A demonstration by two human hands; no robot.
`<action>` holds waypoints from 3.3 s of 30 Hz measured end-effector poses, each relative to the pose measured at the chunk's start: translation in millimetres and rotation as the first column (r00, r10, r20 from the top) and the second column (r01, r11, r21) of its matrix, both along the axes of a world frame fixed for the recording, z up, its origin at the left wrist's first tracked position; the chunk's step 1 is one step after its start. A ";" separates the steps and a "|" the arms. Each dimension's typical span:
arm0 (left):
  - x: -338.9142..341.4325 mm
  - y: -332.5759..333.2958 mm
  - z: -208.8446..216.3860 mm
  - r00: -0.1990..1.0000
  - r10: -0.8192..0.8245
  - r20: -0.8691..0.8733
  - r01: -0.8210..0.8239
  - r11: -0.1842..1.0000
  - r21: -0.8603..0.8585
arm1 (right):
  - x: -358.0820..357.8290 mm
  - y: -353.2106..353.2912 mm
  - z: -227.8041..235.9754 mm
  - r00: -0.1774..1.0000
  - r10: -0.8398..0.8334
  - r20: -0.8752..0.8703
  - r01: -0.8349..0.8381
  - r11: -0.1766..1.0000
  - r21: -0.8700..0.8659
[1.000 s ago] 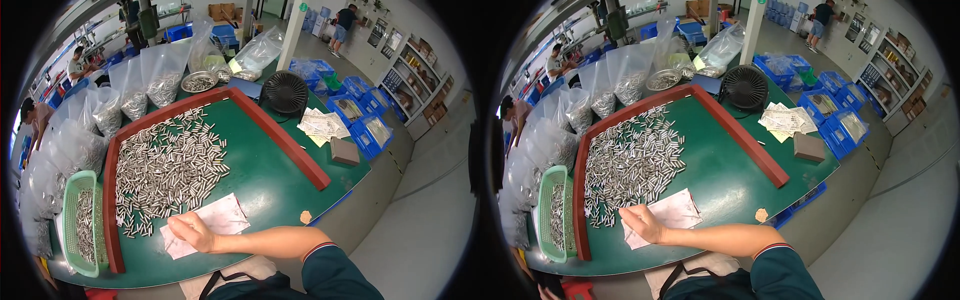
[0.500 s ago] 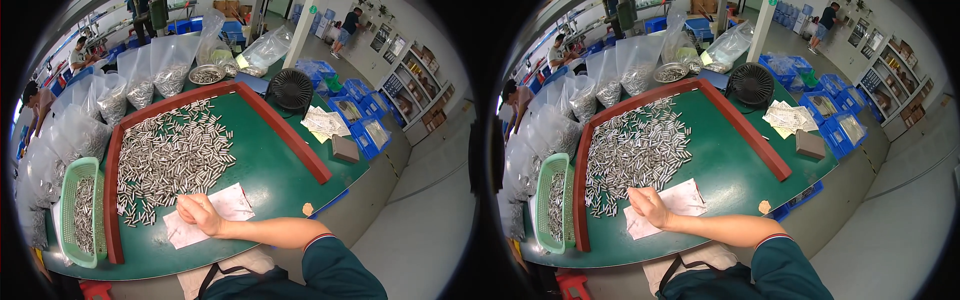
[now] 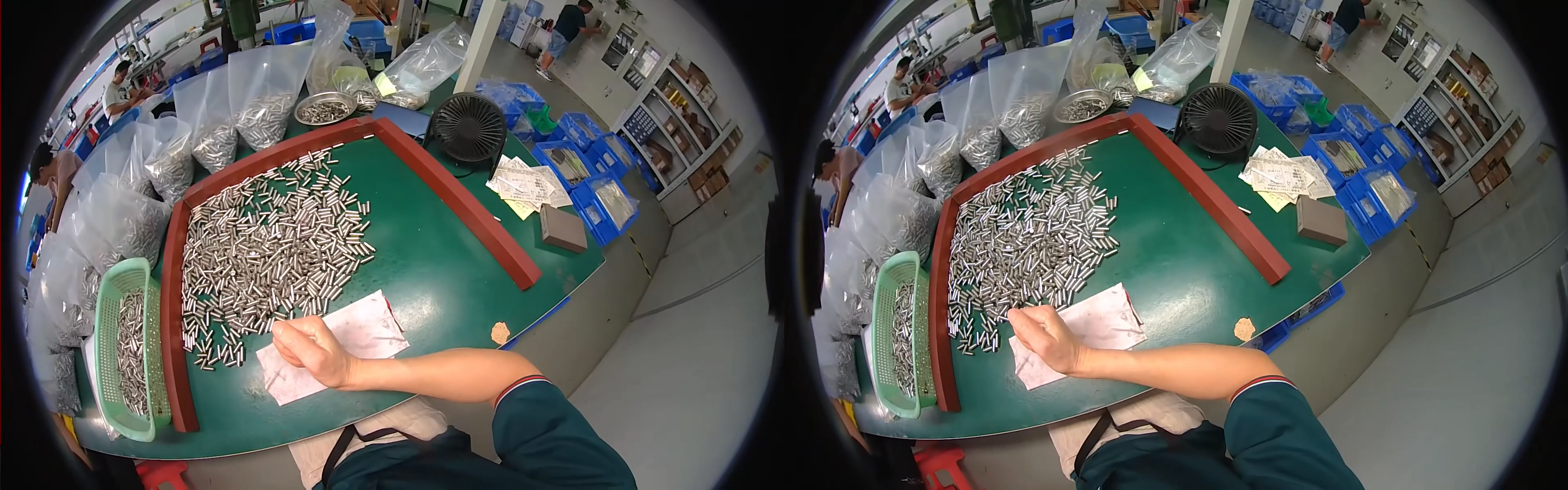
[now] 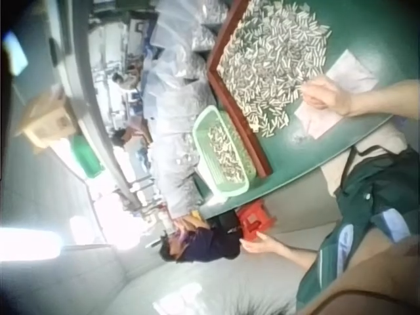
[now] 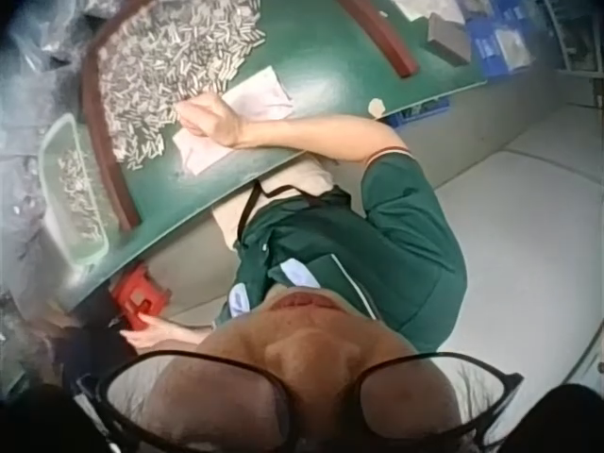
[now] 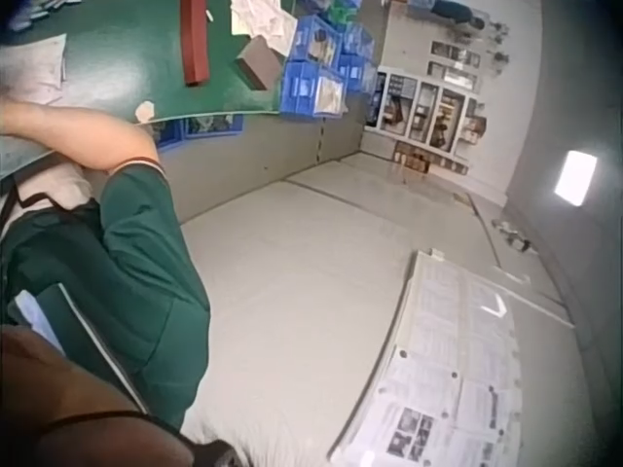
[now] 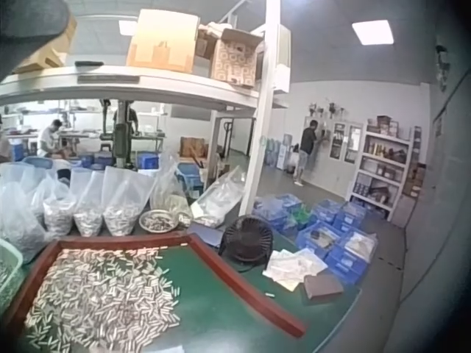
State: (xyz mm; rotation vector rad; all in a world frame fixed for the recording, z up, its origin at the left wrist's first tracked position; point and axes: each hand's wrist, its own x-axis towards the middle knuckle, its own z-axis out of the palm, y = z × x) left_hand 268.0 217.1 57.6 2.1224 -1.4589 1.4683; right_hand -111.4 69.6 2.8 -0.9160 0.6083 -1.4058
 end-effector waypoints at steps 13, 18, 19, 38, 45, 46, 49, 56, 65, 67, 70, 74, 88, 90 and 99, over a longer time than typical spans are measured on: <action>-140.7 -83.7 -73.9 0.424 -0.723 -0.546 0.842 0.536 -0.055 | 0.6 6.2 11.5 0.882 -0.316 -0.350 0.153 0.894 -0.422; -158.9 -93.1 -83.7 0.312 -0.739 -0.597 0.830 0.518 -0.208 | -3.8 7.5 10.6 0.815 -0.327 -0.478 0.048 0.861 -0.507; -163.7 -93.1 -81.2 0.280 -0.730 -0.624 0.800 0.537 -0.269 | -2.6 5.9 10.5 0.782 -0.391 -0.486 0.066 0.827 -0.559; -165.4 -95.0 -82.1 0.465 -0.686 -0.559 0.718 0.662 -0.216 | -3.4 3.5 20.4 0.502 -0.560 -0.659 0.033 0.774 -0.632; -177.5 -99.2 -76.1 0.653 -0.528 -0.543 0.662 0.747 0.069 | -9.9 4.3 26.4 0.480 -0.567 -0.669 0.015 0.768 -0.640; -179.6 -101.0 -72.8 0.648 -0.524 -0.552 0.663 0.745 0.071 | -9.4 4.5 27.3 0.487 -0.562 -0.669 0.008 0.769 -0.639; -192.9 -105.8 -55.8 0.627 -0.493 -0.603 0.740 0.620 0.262 | -5.5 0.0 23.5 0.538 -0.553 -0.636 0.002 0.755 -0.655; -217.2 -112.5 -52.1 0.525 -0.473 -0.708 0.846 0.378 0.375 | 0.8 -5.5 7.4 0.757 -0.390 -0.524 0.074 0.848 -0.524; -209.1 -121.6 -54.0 0.442 -0.448 -0.777 0.889 0.334 0.313 | -3.7 -9.0 6.4 0.806 -0.314 -0.501 0.074 0.895 -0.441; -206.6 -122.2 -54.5 0.422 -0.443 -0.791 0.898 0.324 0.297 | -0.2 -4.5 6.6 0.898 -0.176 -0.404 0.055 0.954 -0.294; -205.1 -124.6 -52.2 0.431 -0.456 -0.779 0.896 0.315 0.311 | 5.0 0.9 4.9 0.965 -0.097 -0.244 0.061 0.986 -0.154; -204.4 -125.4 -49.6 0.436 -0.460 -0.774 0.896 0.297 0.329 | -1.3 0.4 4.3 0.938 -0.027 -0.345 -0.012 0.994 -0.110; -193.2 -178.2 -44.8 0.353 -0.584 -0.731 0.912 0.388 0.130 | -8.6 -2.2 -2.6 0.951 -0.039 -0.306 -0.042 0.966 -0.254; -199.1 -183.4 -45.7 0.332 -0.542 -0.772 0.925 0.347 0.154 | -9.5 -2.4 -2.1 0.949 -0.038 -0.312 -0.039 0.971 -0.237; -207.1 -196.7 -49.7 0.453 -0.547 -0.704 0.891 0.297 0.342 | -11.0 -2.9 3.2 0.935 -0.045 -0.351 -0.040 0.972 -0.233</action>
